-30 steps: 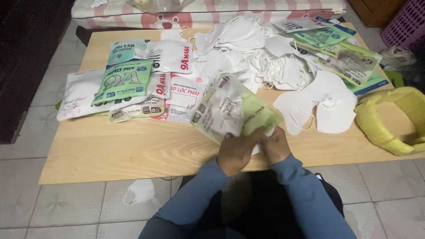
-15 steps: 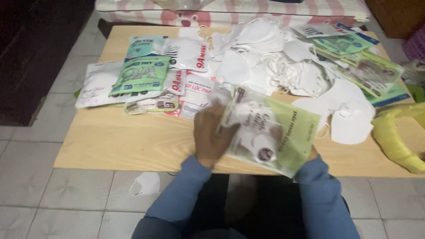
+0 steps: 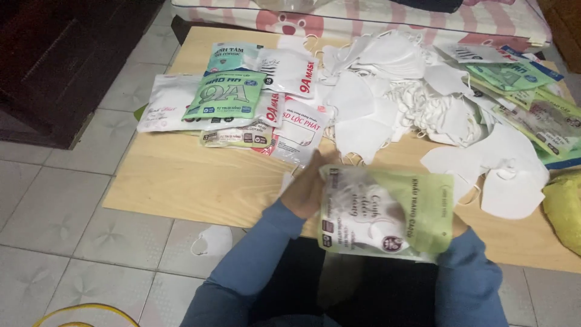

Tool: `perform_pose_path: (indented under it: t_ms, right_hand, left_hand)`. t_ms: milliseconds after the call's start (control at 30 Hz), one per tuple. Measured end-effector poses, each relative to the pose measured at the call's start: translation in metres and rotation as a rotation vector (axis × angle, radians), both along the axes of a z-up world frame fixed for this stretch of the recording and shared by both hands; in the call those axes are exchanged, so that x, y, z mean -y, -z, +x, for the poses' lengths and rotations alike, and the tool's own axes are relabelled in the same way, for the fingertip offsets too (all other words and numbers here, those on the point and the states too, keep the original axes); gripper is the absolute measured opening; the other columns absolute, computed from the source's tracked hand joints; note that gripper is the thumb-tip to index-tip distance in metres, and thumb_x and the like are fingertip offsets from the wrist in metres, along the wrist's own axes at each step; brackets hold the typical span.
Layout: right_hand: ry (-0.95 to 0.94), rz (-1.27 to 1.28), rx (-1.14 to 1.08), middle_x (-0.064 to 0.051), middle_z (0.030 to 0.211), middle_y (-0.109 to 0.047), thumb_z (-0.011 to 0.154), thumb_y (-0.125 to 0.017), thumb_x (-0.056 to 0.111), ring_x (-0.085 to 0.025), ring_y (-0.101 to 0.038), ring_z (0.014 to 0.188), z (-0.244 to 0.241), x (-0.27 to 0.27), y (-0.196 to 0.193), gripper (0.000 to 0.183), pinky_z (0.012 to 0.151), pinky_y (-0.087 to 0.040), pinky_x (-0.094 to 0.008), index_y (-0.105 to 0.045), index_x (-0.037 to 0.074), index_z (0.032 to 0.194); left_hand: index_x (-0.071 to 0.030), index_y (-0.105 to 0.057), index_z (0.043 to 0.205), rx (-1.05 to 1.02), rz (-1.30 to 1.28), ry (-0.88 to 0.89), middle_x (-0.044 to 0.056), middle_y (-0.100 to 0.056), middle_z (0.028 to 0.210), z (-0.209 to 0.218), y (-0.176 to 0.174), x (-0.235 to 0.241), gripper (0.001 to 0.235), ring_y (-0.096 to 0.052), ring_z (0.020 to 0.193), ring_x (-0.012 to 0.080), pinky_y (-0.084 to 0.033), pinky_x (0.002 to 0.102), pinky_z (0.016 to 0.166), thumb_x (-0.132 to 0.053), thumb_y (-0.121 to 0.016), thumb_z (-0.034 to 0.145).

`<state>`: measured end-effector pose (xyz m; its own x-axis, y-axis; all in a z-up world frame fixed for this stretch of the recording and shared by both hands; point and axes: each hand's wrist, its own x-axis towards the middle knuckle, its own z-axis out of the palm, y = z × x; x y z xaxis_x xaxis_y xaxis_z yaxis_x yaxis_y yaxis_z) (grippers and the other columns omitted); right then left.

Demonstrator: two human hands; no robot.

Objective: Inspecting and packaging individual face masks into plastic bags at a manual workstation.

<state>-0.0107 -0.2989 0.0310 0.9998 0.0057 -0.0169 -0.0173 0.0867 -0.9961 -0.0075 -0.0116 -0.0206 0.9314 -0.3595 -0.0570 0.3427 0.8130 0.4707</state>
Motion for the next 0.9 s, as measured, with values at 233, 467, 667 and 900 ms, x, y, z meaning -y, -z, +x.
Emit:
perform_pose_path:
  t_ms: [233, 467, 667, 900]
  right_hand:
    - [0.002, 0.038, 0.015, -0.018, 0.114, -0.069, 0.101, -0.057, 0.003, -0.025, -0.070, 0.094, -0.002, 0.006, -0.017, 0.028, 0.083, -0.061, -0.033, -0.060, 0.000, 0.128]
    - [0.012, 0.083, 0.027, -0.018, 0.116, -0.068, 0.103, -0.054, 0.002, -0.024, -0.070, 0.095, 0.000, 0.017, -0.025, 0.028, 0.081, -0.062, -0.030, -0.058, 0.000, 0.131]
    - [-0.001, -0.060, -0.038, -0.019, 0.112, -0.069, 0.102, -0.058, 0.005, -0.025, -0.067, 0.083, -0.003, 0.011, -0.028, 0.028, 0.074, -0.059, -0.034, -0.060, -0.003, 0.129]
    - [-0.020, -0.236, -0.088, -0.019, 0.111, -0.070, 0.099, -0.060, -0.002, -0.027, -0.068, 0.088, -0.001, -0.006, -0.022, 0.030, 0.077, -0.057, -0.034, -0.063, -0.006, 0.128]
  left_hand:
    - [-0.009, -0.058, 0.139, 0.191, 0.725, 0.124, 0.019, -0.064, 0.129, -0.051, -0.035, 0.029, 0.075, -0.062, 0.114, 0.0324, -0.048, 0.055, 0.099, -0.037, -0.086, 0.075]
    - [-0.002, -0.060, 0.130, 0.201, 1.068, -0.409, 0.011, -0.073, 0.101, 0.000, -0.083, -0.048, 0.054, -0.069, 0.078, 0.0158, -0.057, 0.027, 0.063, -0.026, -0.069, 0.083]
    - [-0.018, -0.063, 0.135, 0.867, 1.974, -1.014, 0.003, -0.063, 0.135, 0.102, -0.101, -0.125, 0.071, -0.055, 0.117, 0.0254, -0.039, 0.041, 0.106, 0.005, -0.072, 0.069]
    - [-0.011, -0.048, 0.148, 0.860, 2.497, -0.885, 0.029, -0.041, 0.151, 0.094, -0.095, -0.119, 0.053, -0.029, 0.144, 0.0445, -0.016, 0.066, 0.114, -0.016, -0.057, 0.097]
